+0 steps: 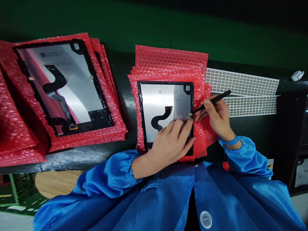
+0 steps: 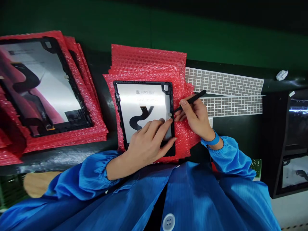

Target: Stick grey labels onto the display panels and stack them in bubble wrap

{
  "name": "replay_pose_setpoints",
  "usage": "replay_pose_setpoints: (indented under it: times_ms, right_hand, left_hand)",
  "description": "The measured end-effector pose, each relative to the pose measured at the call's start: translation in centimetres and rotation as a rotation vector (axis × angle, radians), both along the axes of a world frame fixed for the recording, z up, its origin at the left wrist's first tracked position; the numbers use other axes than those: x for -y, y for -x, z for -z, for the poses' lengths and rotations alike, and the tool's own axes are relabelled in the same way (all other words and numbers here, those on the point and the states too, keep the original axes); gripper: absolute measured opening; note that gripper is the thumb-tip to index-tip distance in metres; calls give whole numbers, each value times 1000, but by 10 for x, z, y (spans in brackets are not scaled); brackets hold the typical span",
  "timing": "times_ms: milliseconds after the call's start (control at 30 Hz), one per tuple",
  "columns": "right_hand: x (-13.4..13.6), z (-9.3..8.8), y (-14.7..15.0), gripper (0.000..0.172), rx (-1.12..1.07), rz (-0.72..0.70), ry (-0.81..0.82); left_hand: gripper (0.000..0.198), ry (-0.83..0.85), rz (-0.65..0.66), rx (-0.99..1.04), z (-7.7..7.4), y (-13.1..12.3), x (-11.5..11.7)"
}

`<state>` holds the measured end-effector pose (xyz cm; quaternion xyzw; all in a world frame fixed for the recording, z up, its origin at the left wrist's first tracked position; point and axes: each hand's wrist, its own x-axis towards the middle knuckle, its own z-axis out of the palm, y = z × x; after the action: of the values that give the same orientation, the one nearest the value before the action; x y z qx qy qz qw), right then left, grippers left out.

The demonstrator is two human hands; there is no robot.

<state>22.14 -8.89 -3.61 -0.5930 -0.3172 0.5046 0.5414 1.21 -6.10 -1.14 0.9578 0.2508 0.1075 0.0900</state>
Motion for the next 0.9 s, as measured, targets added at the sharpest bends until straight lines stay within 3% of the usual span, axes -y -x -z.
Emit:
replay_pose_setpoints:
  times_ms: [300,700,900]
  right_hand:
    - [1,2,1,45,31,14,-1]
    - [1,2,3,42,35,20,-45]
    - [13,-6,-34,42,148,149,-98]
  left_hand:
    - [63,-6,4,-54,-1,-2,-1]
    - [62,13,-11,-52,0,-2,-1]
    - [63,92,-46,-23,-2,-1,-5]
